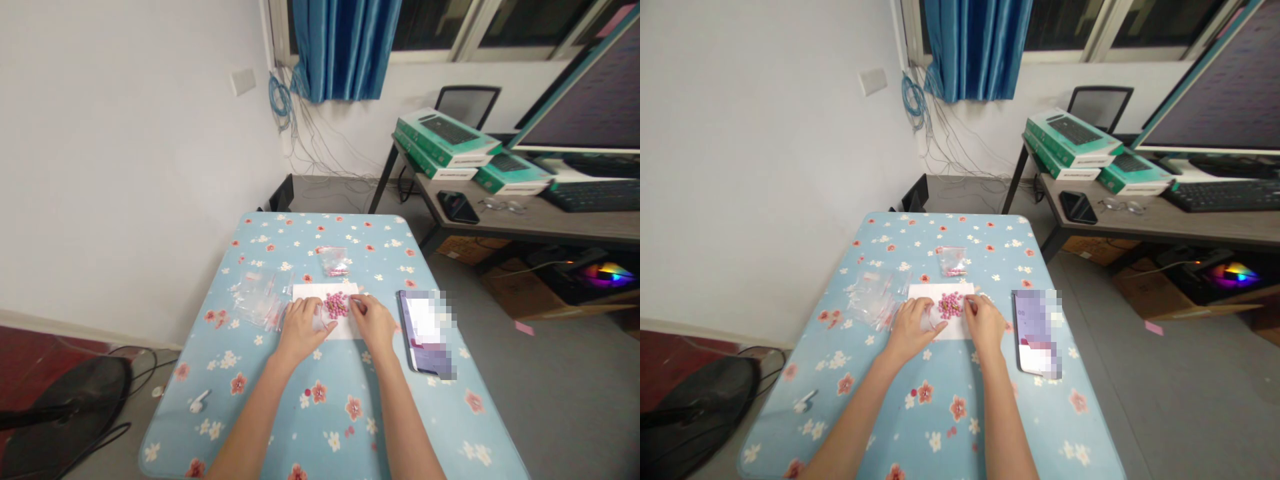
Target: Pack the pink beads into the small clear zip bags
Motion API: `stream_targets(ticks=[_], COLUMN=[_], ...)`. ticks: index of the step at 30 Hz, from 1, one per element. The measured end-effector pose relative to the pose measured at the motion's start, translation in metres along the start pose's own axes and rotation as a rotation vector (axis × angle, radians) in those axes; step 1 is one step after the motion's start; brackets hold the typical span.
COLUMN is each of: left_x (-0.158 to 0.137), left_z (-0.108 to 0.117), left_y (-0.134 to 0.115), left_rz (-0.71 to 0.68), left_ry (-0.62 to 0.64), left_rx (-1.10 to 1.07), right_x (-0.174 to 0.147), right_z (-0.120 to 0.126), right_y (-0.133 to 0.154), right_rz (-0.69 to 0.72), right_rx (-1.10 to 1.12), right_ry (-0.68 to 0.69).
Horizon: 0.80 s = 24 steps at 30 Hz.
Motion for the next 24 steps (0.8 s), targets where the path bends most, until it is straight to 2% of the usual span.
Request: stream_targets(ticks=[4,7,11,14,21,24], left_x=[0.0,0.0,-0.001,0.0,0.001,0.001], left_z=[0.0,0.001,0.001,0.0,0.001,0.001], left_y=[-0.001,0.0,0.001,0.001,-0.001,-0.001], left_rz=[-0.002,-0.005,-0.006,-0.014,-0.017,-0.004], left_ry=[0.003,-0.002,-0.004,-0.004,0.006,0.017], left_rx=[0.001,-0.001,0.001,0.0,-0.006,-0.007], right_x=[0.001,0.002,0.0,-0.003,-0.009,-0.01], right_z=[0.002,0.002,0.0,-0.001,-0.003,-0.004], right_y=[-0.001,-0.002,0.004,0.012,0.025,0.025], right_rz=[-0.007,-0.022,0.003,0.046,0.086,0.093], right_rx=[0.06,0.221,0.606,0.766,0.81,0.805], right_ry=[-0.019,-0.008,0.126,0.251,0.375,0.389])
Point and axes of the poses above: each hand's wrist, its own x-axis towards the middle knuckle, its own z-axis out of the back of the hand, y = z × x, the point moved 1 cm from there along x, towards the middle knuckle, and after that the axes turned 3 degrees about z, right-handed, at the moved point
